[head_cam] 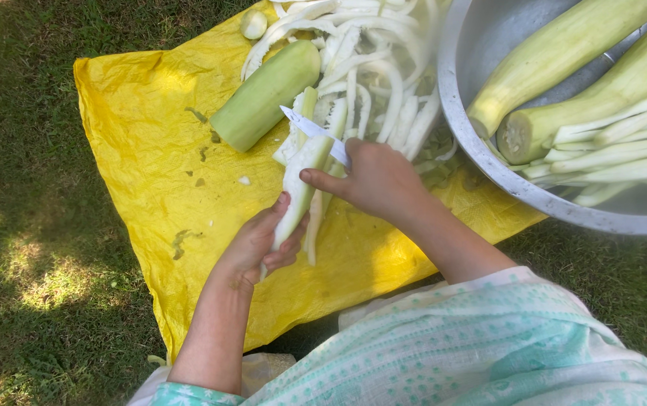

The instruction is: The person peels the skin from several long green gourds using a knife while sitting outdoors on a yellow plastic sheet.

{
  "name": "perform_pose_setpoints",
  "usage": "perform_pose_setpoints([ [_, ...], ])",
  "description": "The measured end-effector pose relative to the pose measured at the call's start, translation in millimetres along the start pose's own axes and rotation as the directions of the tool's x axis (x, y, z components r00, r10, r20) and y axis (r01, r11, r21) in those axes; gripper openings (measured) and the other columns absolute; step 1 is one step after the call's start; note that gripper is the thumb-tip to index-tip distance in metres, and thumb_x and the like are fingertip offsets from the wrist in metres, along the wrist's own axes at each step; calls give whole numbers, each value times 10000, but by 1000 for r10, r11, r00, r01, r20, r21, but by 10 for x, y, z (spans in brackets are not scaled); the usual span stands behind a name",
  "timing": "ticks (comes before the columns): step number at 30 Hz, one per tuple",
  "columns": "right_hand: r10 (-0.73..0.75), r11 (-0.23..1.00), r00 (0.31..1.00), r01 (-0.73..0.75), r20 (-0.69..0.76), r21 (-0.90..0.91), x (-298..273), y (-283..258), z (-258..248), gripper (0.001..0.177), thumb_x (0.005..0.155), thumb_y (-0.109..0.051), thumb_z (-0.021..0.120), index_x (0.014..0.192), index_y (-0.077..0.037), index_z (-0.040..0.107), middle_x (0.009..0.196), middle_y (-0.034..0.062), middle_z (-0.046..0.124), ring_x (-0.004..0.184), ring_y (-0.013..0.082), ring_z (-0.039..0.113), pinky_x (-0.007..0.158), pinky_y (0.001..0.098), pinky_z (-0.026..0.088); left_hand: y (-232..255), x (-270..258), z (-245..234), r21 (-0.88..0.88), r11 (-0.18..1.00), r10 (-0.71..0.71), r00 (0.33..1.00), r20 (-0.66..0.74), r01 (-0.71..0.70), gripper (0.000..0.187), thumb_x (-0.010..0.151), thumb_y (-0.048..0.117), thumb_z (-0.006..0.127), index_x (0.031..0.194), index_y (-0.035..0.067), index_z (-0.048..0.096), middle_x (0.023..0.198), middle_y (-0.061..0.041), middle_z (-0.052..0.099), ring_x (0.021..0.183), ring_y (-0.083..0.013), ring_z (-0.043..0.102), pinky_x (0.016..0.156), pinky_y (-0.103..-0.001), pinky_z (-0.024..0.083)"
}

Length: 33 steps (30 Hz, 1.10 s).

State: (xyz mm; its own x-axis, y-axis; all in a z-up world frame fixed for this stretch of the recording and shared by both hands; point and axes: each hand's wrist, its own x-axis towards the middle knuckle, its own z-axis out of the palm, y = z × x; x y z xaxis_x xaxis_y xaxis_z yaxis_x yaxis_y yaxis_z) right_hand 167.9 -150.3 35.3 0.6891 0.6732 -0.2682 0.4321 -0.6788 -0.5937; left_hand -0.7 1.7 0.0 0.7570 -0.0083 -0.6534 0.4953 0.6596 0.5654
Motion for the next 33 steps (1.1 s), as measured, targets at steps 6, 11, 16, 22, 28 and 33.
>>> perform_pose_setpoints([
  [6, -11, 999, 1000, 10, -11, -35, -74, -38, 57, 714, 836, -695, 635, 808, 14, 715, 682, 232, 685, 664, 393, 695, 650, 493, 551, 8, -18, 21, -28, 1000, 13, 1000, 1, -13, 498, 1028, 512, 503, 1024, 20, 583, 558, -17, 481, 327, -59, 264, 333, -217, 218],
  [11, -65, 998, 997, 65, -28, -13, -101, -58, 188, 679, 974, -637, 533, 869, 13, 700, 688, 232, 684, 665, 405, 705, 644, 499, 555, 11, -16, 43, -61, 998, 6, 1000, -6, -6, 487, 1024, 510, 493, 1024, 32, 585, 564, -13, 486, 329, -60, 270, 330, -218, 219],
  [16, -78, 993, 994, 84, 72, -79, -138, -139, 317, 819, 804, -766, 617, 951, 39, 653, 687, 223, 695, 659, 392, 723, 594, 486, 571, 37, -20, 65, -129, 991, 20, 998, -59, -28, 419, 1041, 503, 522, 1015, 86, 554, 586, 0, 483, 348, -36, 263, 339, -201, 205],
  [22, -104, 989, 986, 117, 132, -87, -218, -205, 463, 889, 766, -794, 624, 1051, 48, 637, 686, 223, 703, 669, 399, 723, 583, 485, 569, 22, -11, 61, -161, 986, 15, 983, -181, -45, 398, 1037, 485, 554, 1028, 87, 554, 597, 16, 466, 360, -52, 278, 346, -215, 214],
  [28, -102, 995, 983, 103, 155, 0, -266, -223, 607, 766, 861, -748, 506, 1120, -46, 671, 753, 214, 723, 751, 408, 729, 664, 512, 556, 21, 16, -79, -61, 995, 63, 980, -190, -76, 563, 1007, 595, 475, 1131, 49, 539, 599, -16, 492, 364, -78, 315, 357, -237, 239],
  [33, -46, 997, 981, 33, 187, 71, -187, -154, 676, 732, 944, -712, 441, 942, -46, 745, 808, 216, 729, 828, 419, 720, 741, 529, 541, 48, 33, -39, -234, 943, 229, 972, -57, -236, 846, 933, 619, 375, 1402, -75, 492, 1216, -150, 686, 1118, -218, 666, 989, -376, 543],
])
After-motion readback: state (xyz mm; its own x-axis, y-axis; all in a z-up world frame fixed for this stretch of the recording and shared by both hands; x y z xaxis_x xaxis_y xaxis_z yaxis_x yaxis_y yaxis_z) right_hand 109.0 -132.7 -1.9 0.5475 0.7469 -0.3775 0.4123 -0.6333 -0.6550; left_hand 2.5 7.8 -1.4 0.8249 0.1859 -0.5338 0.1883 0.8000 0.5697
